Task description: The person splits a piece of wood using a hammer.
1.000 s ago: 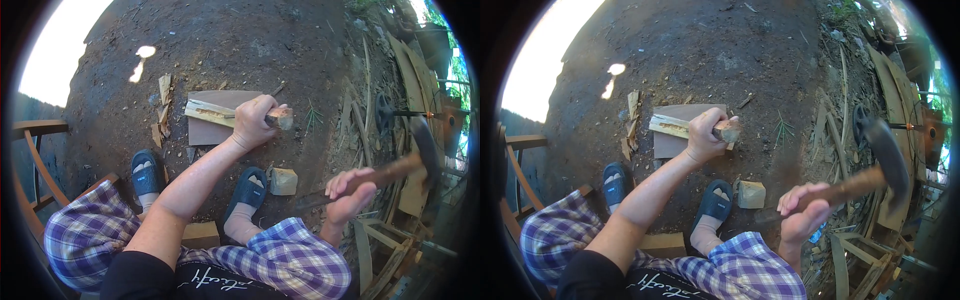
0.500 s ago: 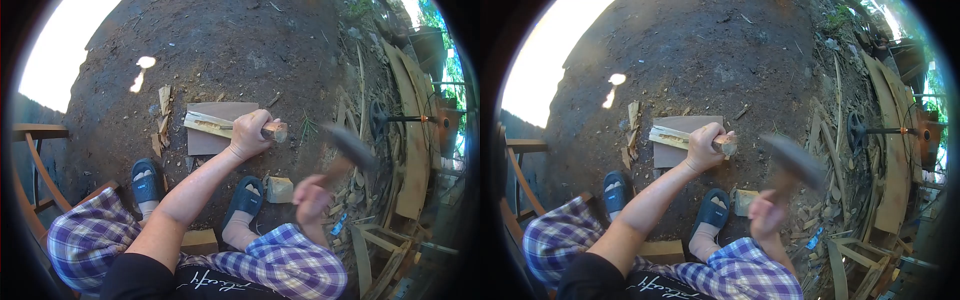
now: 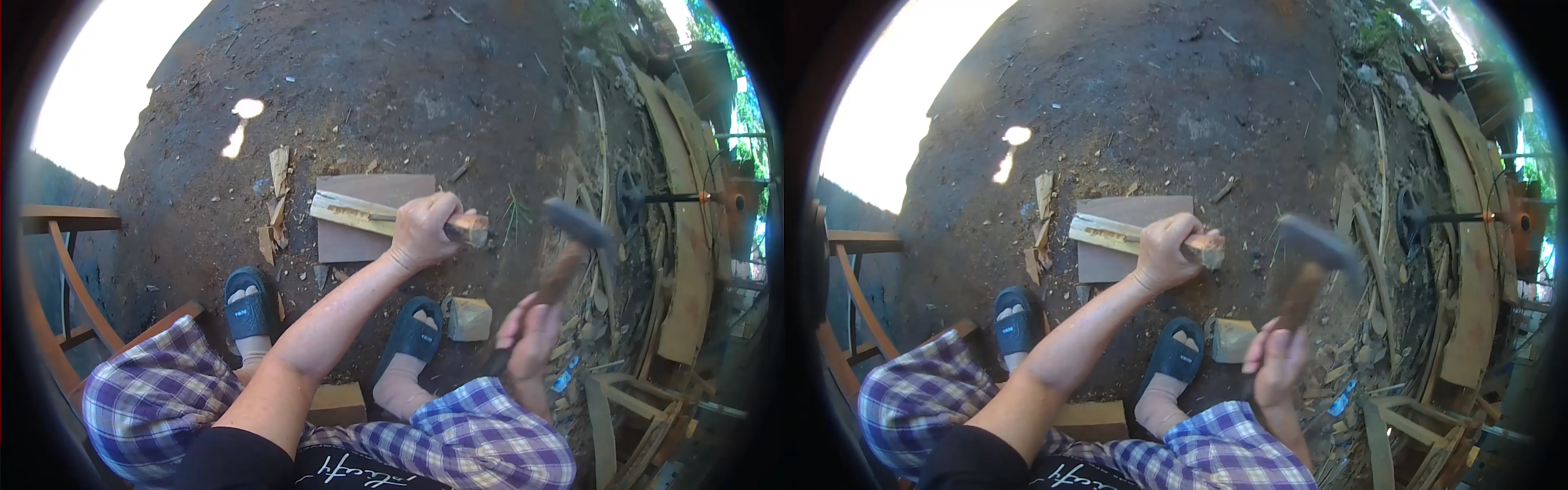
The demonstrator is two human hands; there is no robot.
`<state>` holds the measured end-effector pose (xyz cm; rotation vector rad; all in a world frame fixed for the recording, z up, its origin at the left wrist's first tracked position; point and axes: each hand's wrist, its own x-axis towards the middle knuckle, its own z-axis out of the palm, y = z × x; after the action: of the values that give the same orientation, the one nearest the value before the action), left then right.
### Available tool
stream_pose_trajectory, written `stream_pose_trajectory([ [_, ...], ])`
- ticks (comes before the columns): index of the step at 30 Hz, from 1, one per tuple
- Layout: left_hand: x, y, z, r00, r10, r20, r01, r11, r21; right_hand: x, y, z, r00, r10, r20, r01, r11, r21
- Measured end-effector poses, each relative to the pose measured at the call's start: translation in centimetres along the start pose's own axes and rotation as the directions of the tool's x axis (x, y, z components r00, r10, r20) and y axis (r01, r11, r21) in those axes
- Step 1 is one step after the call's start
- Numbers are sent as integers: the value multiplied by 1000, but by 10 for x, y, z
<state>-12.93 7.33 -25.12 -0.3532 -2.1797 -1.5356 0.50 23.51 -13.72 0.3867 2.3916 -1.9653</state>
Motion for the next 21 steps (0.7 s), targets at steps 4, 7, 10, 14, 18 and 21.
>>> stream_pose_trajectory([
  [4,0,2,-2,1000,-16,18,16,1000,-18,2,-50,-4,830,-496,-254,537,834,127],
  [7,3,3,-3,999,-27,23,28,999,-15,0,12,8,805,-583,-109,585,811,-17],
  [10,3,3,-1,999,-40,8,40,999,-6,-5,24,7,996,11,86,-8,999,-34],
  [14,0,0,1,1000,-23,-7,23,1000,-17,6,-31,-9,986,-92,-139,119,972,205],
  [18,1,1,-1,1000,-17,10,17,1000,-2,8,7,2,791,-588,-170,606,791,84],
  [21,-4,6,4,1000,-27,12,27,1000,11,-9,26,-1,992,-128,14,128,989,-76],
])
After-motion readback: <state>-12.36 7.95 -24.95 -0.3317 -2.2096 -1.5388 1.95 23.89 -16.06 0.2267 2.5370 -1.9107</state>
